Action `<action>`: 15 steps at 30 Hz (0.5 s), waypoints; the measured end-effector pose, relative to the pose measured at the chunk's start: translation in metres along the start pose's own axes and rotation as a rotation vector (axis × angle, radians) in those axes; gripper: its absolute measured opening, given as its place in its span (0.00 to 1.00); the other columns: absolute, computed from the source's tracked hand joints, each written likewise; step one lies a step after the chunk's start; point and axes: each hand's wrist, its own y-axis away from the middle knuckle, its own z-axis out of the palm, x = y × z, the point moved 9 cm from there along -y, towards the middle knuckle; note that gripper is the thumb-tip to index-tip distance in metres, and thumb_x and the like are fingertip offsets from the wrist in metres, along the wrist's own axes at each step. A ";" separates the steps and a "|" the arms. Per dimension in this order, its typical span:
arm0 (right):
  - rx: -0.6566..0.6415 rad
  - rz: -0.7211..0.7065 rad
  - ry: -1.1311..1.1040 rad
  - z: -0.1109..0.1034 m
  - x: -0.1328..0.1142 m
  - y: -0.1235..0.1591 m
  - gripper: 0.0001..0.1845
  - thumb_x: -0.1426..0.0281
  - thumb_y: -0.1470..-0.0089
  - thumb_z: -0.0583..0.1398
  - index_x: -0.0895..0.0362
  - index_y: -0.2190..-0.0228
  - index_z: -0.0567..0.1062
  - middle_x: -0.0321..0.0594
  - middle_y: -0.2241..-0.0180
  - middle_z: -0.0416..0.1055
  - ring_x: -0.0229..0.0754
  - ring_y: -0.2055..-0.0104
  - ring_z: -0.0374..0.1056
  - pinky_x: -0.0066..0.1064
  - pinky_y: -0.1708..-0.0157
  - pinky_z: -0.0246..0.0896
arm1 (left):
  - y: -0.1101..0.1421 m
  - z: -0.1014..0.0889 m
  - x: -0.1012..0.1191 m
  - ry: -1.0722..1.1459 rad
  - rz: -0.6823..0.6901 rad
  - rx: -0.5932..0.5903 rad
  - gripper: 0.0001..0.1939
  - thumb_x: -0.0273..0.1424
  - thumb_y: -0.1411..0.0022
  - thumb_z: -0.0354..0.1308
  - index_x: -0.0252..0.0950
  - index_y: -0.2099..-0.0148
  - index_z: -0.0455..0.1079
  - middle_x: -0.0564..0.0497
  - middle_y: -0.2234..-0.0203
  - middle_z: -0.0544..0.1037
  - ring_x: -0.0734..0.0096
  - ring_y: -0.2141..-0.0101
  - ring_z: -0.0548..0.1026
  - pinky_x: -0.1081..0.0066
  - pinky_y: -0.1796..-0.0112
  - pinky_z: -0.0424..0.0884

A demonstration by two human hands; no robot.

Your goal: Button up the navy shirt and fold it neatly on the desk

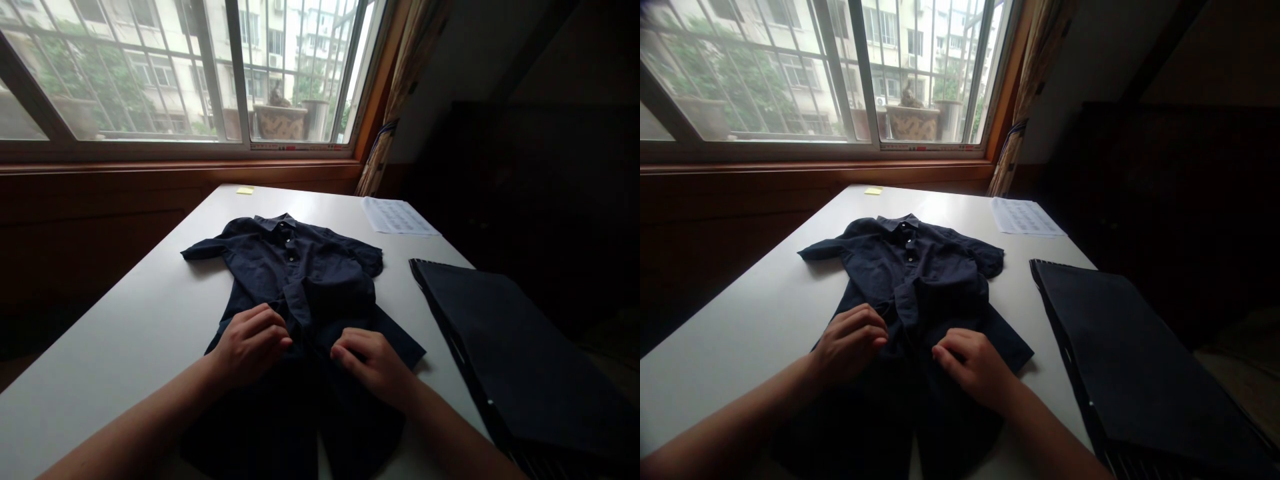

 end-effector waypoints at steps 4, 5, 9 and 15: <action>0.148 0.103 0.209 -0.029 0.024 -0.002 0.09 0.67 0.36 0.57 0.55 0.68 0.74 0.38 0.68 0.71 0.42 0.64 0.68 0.34 0.61 0.62 | -0.004 -0.023 -0.018 -0.078 -0.171 0.125 0.05 0.25 0.32 0.54 0.36 0.62 0.70 0.48 0.66 0.74 0.71 0.67 0.73 0.70 0.65 0.71; 0.172 0.129 0.269 -0.036 0.031 -0.002 0.07 0.68 0.38 0.58 0.55 0.68 0.74 0.39 0.67 0.71 0.43 0.63 0.68 0.36 0.59 0.62 | -0.005 -0.028 -0.026 -0.105 -0.236 0.139 0.05 0.27 0.32 0.54 0.36 0.62 0.69 0.48 0.65 0.74 0.71 0.66 0.73 0.70 0.64 0.71; 0.242 0.209 0.492 -0.059 0.062 0.003 0.01 0.71 0.43 0.61 0.54 0.67 0.74 0.41 0.64 0.71 0.49 0.57 0.67 0.42 0.53 0.62 | -0.003 -0.038 -0.067 -0.158 -0.543 0.007 0.08 0.35 0.30 0.52 0.38 0.59 0.70 0.49 0.63 0.73 0.69 0.66 0.74 0.68 0.63 0.72; 0.322 0.296 0.608 -0.075 0.094 0.016 0.10 0.64 0.45 0.63 0.53 0.61 0.75 0.46 0.58 0.68 0.55 0.53 0.65 0.49 0.49 0.63 | 0.033 -0.047 -0.094 -0.235 -0.727 -0.299 0.20 0.45 0.35 0.55 0.40 0.46 0.69 0.45 0.56 0.76 0.58 0.59 0.76 0.62 0.60 0.73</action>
